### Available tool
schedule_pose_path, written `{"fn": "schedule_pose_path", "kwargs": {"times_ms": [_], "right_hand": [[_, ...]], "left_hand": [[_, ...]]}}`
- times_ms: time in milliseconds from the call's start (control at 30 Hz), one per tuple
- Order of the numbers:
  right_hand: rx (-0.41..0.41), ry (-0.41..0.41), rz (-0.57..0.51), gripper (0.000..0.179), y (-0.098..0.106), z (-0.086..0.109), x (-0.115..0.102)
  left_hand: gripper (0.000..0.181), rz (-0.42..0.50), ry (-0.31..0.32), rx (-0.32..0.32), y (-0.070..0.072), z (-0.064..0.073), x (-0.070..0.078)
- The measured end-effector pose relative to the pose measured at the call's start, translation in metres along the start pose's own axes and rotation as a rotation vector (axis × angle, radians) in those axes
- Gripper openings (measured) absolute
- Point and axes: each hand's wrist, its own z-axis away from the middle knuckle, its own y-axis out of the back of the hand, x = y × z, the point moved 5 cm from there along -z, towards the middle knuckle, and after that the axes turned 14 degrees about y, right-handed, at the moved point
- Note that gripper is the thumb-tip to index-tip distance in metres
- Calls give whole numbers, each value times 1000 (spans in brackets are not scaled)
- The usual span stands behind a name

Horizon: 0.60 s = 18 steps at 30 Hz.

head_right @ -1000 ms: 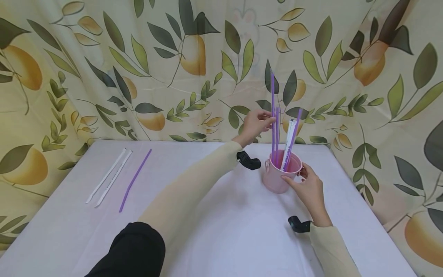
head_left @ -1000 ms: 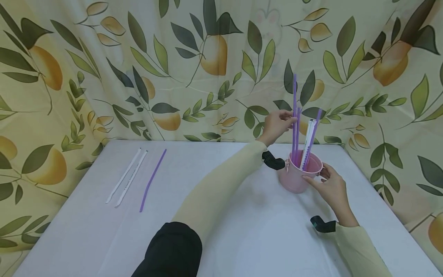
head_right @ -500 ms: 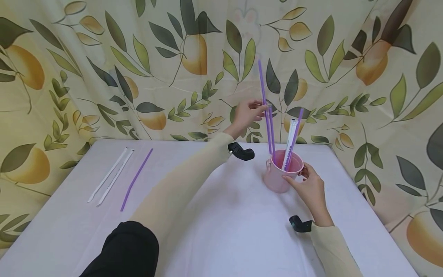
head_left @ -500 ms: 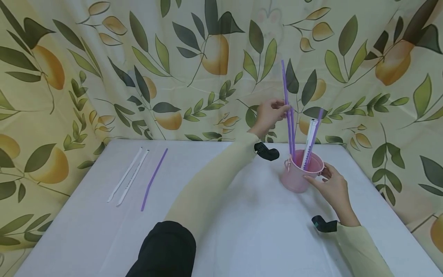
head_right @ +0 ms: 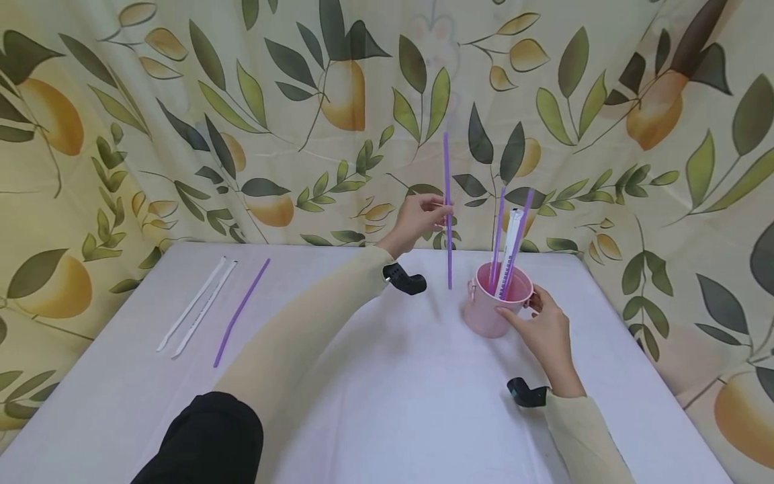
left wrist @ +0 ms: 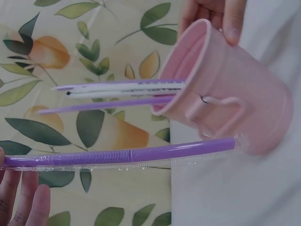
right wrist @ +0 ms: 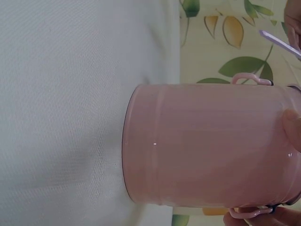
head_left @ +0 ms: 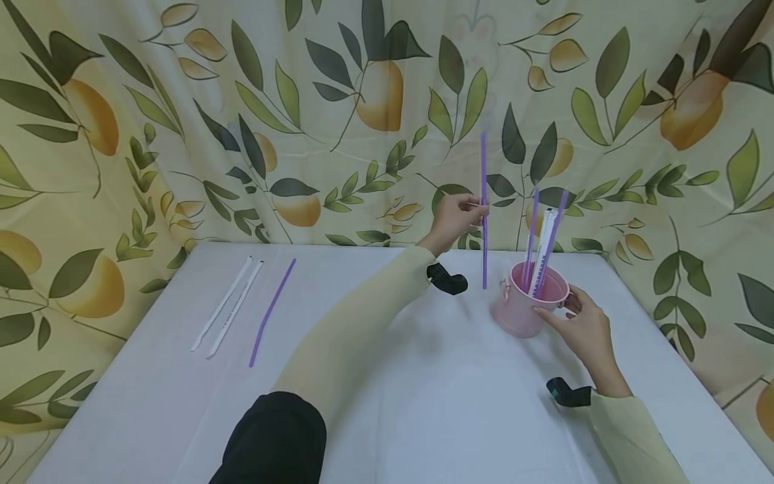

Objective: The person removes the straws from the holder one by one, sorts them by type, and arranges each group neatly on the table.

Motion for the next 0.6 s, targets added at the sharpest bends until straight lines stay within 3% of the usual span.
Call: {"fn": "schedule_pose_path", "kwargs": {"times_ms": [200, 600], "right_hand": [[-12, -3, -7, 102, 2, 1, -4], [9, 32, 8, 100, 1, 0, -3]], "left_hand": [[20, -55, 28, -14, 10, 6, -19], [20, -131, 103, -72, 39, 33, -43]]}}
